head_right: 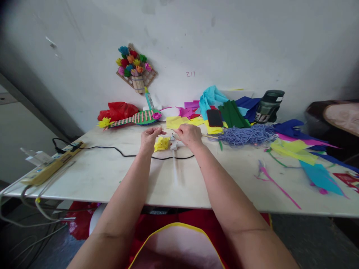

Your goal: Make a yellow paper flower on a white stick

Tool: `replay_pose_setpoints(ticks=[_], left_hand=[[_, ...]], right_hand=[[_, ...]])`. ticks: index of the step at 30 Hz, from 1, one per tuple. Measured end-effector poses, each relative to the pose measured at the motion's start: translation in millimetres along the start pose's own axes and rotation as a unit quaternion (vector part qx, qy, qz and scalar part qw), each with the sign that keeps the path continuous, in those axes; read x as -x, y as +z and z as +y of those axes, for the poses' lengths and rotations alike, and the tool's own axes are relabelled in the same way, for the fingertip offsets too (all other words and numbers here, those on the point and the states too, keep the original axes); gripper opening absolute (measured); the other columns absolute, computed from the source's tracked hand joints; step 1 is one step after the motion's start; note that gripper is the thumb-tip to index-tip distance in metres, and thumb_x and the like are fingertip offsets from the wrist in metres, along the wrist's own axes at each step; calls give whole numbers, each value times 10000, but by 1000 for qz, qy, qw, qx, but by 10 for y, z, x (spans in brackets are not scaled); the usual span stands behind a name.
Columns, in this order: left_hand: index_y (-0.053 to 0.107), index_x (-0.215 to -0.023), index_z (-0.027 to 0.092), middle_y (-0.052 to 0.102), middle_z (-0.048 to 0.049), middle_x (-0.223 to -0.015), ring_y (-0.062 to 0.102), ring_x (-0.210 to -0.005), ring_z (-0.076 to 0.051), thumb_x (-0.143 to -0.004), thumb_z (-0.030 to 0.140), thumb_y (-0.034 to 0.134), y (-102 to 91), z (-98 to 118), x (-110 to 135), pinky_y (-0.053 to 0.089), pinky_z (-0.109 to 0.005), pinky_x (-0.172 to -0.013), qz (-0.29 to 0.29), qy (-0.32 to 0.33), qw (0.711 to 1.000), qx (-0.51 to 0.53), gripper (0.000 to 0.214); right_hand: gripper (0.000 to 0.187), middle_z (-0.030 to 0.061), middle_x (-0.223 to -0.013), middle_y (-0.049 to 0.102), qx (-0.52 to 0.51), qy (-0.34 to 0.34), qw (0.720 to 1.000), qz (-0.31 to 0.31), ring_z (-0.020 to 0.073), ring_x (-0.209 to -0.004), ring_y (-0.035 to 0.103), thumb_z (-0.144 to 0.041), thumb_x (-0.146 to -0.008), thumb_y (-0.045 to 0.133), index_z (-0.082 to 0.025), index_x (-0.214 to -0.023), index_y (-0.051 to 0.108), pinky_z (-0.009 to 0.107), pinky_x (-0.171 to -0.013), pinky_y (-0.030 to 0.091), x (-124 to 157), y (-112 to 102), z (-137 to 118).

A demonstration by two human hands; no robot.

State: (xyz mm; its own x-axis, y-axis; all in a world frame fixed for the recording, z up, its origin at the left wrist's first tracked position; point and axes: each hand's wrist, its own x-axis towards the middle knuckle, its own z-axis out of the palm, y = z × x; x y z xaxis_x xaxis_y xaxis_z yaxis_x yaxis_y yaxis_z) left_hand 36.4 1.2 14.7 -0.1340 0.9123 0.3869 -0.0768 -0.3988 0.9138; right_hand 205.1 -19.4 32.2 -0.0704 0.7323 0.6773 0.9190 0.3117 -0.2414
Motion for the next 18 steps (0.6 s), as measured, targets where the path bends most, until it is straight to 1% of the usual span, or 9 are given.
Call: replay_pose_setpoints(ticks=[4,6,8,10,11,13,14,16,18], left_hand=[[571,-558,166,615,-22,-509,575,-569,-133,-706,418,609,-69,6,-39,434,-262,-642,51,11,998,-37,294],[553,-535,180,601,-30,-514,601,-626,-159,-766,427,526,-142,13,-65,455,-282,-673,112,11,990,-85,340],[589,-564,183,656,-73,-650,625,-834,-219,-805,426,472,-226,24,-85,464,-330,-776,217,2,959,-182,362],[664,-719,180,671,-111,-1002,502,-1149,-280,-772,373,554,-293,31,-96,389,-396,-958,312,17,904,-292,229],[680,-860,187,583,-107,-1226,362,-1286,-304,-725,321,620,-310,31,-98,315,-429,-1035,315,29,885,-341,200],[648,-1053,207,372,-85,-1441,183,-1373,-335,-676,313,685,-305,15,-104,219,-473,-1092,293,20,877,-380,393],[653,-1054,210,357,-76,-1452,163,-1382,-326,-708,352,661,-283,-1,-107,195,-465,-1106,266,21,886,-379,374],[699,-918,225,467,-48,-1376,157,-1391,-273,-789,418,567,-216,-43,-114,156,-426,-1130,195,44,911,-362,267],[704,-768,239,548,-26,-1297,160,-1392,-242,-797,435,556,-139,-84,-113,133,-425,-1138,118,84,933,-329,248]], right_hand=[[236,39,-738,704,0,2,1000,1,160,-704,593,-362,-800,575,-189,-685,688,267,-569,285,4,-10,-8],[245,41,-729,703,4,2,1000,-1,160,-701,593,-368,-801,571,-187,-681,683,266,-566,280,6,-11,-7],[250,40,-724,701,8,2,1000,-2,160,-698,592,-374,-803,566,-188,-679,678,266,-563,275,8,-2,-2],[250,39,-722,699,11,0,1000,-4,158,-693,588,-378,-804,565,-190,-681,675,264,-561,272,11,16,6],[249,39,-722,699,12,-1,1000,-4,157,-690,586,-379,-803,565,-191,-680,673,264,-561,271,12,27,10],[249,39,-720,697,12,-5,1000,-4,155,-688,583,-381,-803,566,-192,-678,671,263,-561,271,17,48,15],[250,39,-721,697,12,-7,1000,-3,155,-689,582,-381,-804,564,-192,-678,670,263,-561,271,19,56,15],[251,38,-724,697,11,-10,1000,-1,155,-696,584,-379,-807,560,-192,-680,669,264,-563,273,22,64,10],[246,37,-730,697,8,-14,1000,-2,156,-705,587,-379,-807,561,-192,-691,671,264,-566,274,25,63,-2]])
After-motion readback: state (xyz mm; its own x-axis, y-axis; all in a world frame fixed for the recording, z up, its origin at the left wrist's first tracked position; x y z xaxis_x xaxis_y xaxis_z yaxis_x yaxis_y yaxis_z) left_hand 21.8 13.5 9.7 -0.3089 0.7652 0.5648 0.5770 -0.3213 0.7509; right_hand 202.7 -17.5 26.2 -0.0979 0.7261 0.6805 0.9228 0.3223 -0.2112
